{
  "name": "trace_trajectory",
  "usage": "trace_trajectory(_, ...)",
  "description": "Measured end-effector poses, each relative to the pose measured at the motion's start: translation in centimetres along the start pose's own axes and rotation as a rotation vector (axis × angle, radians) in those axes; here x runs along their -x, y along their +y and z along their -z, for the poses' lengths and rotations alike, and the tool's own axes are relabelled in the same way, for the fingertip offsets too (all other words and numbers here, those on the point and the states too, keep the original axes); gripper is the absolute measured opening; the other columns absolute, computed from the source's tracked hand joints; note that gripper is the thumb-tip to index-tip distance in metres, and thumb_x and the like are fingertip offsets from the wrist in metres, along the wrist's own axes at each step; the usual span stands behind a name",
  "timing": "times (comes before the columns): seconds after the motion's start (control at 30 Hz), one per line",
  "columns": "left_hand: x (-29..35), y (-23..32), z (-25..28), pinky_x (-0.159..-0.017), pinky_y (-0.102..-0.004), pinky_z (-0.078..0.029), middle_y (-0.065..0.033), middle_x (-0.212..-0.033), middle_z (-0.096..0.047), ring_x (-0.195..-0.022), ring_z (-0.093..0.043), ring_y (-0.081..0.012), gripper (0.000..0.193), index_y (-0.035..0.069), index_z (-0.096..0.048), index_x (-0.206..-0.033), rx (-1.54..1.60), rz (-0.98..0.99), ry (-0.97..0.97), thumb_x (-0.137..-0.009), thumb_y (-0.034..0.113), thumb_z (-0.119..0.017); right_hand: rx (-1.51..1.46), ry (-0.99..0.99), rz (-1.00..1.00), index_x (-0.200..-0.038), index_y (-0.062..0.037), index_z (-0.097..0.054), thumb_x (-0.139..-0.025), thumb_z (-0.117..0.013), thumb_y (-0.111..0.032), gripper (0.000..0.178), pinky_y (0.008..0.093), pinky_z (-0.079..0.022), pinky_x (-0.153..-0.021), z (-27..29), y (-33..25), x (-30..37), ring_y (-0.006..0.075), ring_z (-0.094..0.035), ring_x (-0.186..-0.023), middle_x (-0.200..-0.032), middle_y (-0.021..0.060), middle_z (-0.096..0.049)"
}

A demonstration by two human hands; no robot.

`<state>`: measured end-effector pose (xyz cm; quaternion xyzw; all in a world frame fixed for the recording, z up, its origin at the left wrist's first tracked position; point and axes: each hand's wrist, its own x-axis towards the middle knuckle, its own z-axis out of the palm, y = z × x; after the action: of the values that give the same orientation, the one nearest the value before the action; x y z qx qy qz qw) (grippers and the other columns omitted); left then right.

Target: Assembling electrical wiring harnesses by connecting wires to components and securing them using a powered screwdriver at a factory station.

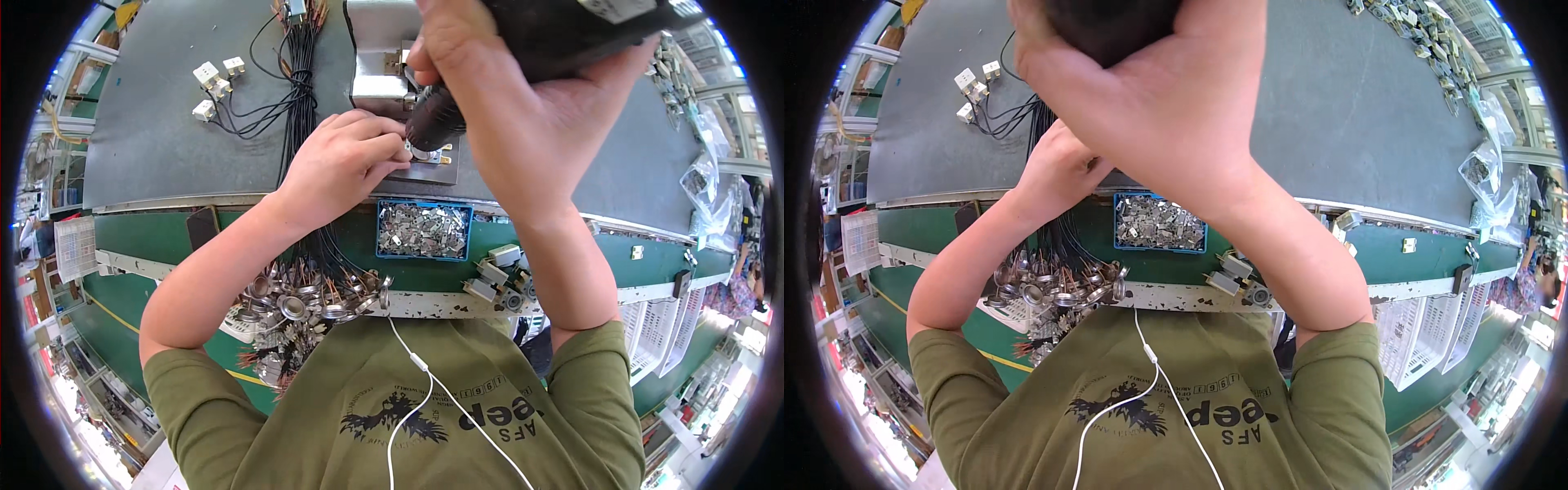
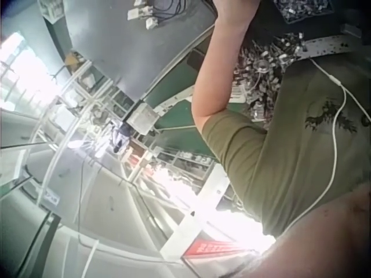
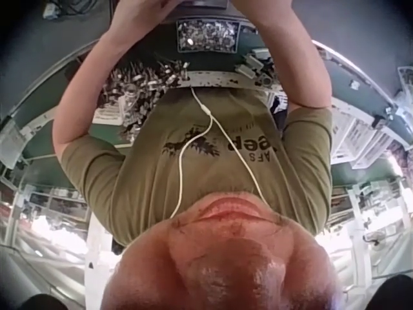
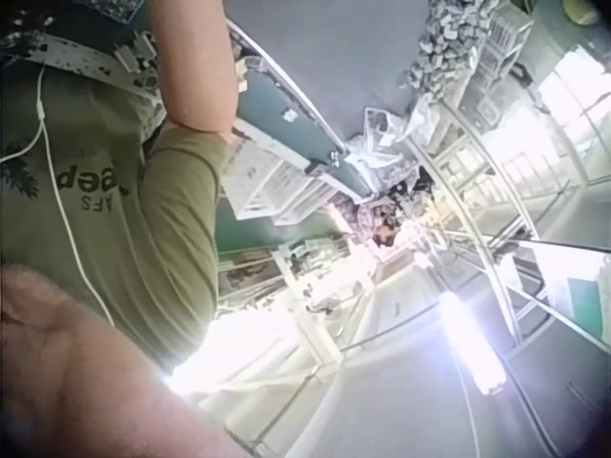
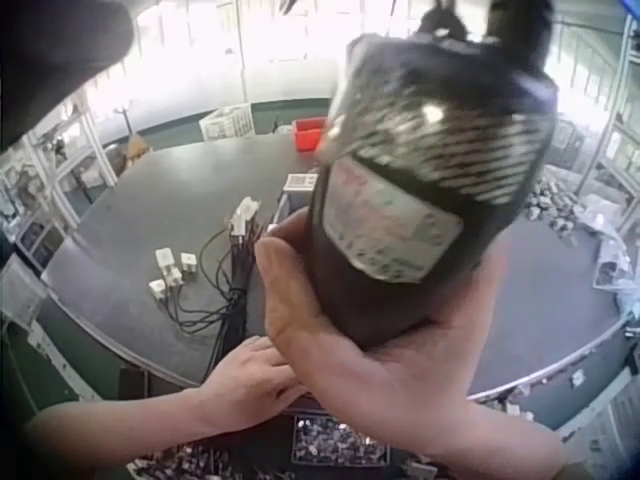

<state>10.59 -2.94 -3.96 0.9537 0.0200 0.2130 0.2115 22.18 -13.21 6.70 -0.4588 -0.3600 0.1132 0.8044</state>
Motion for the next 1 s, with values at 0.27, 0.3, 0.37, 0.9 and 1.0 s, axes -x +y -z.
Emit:
trace_trajectory(0.27, -0.2, 0.0, 0.1, -0.089, -0.0423, -0.053, -0.0043, -0.104, -0.071, -0.101, -0.067, -0.0271, 0.010, 0.008, -0.070, -0.090, 0.029, -0.008, -0.024, -0.086, 0.015, -0.076, -0.294, -0.402, 0.857, -0.135, 0.0016, -0.038, -0.083, -0.076, 0.014, 0.065, 0.0291, -0.061, -0.075, 1.5, 6.4, -4.2, 0.0184, -0.071, -0.091, -0.105, 0.0151, -0.067)
trace_trajectory(0.3, 0.0, -0.3, 0.0, -0.089, -0.0422, -0.053, -0.0048, -0.104, -0.071, -0.101, -0.067, -0.0271, 0.010, 0.008, -0.070, -0.090, 0.029, -0.018, 0.004, -0.086, 0.015, -0.076, -0.136, -0.254, 0.483, -0.139, 0.0006, -0.036, -0.083, -0.076, 0.013, 0.070, 0.0291, -0.061, -0.076, 0.5, 3.8, -1.4, 0.0181, -0.070, -0.092, -0.108, 0.0146, -0.066)
trace_trajectory(0.37, 0.0, -0.2, 0.0, -0.088, -0.0419, -0.053, -0.0051, -0.103, -0.070, -0.100, -0.066, -0.0272, 0.010, 0.008, -0.070, -0.089, 0.028, -0.007, -0.003, -0.086, 0.015, -0.076, 0.027, -0.104, 0.114, -0.143, -0.0005, -0.033, -0.083, -0.076, 0.012, 0.075, 0.0291, -0.060, -0.077, -0.1, 1.8, -0.4, 0.0179, -0.070, -0.094, -0.111, 0.0141, -0.064)
trace_trajectory(0.9, -1.3, -1.2, 0.6, -0.078, -0.0501, -0.056, -0.0160, -0.091, -0.072, -0.091, -0.070, -0.0382, 0.035, 0.005, -0.062, -0.108, -0.002, 0.142, -0.278, -0.095, 0.036, -0.069, 0.003, -0.333, -0.048, -0.140, 0.0016, -0.033, -0.082, -0.075, 0.013, 0.073, 0.0307, -0.060, -0.073, 0.2, 2.0, -0.5, 0.0178, -0.069, -0.087, -0.104, 0.0144, -0.064)
trace_trajectory(1.0, -1.2, -1.1, 0.6, -0.078, -0.0502, -0.056, -0.0161, -0.091, -0.072, -0.091, -0.070, -0.0382, 0.035, 0.004, -0.062, -0.107, -0.026, 0.176, -0.314, -0.094, 0.036, -0.069, -0.013, -0.327, -0.047, -0.139, 0.0017, -0.034, -0.082, -0.075, 0.013, 0.072, 0.0309, -0.060, -0.074, 0.0, 2.1, -0.5, 0.0187, -0.070, -0.086, -0.105, 0.0146, -0.064)
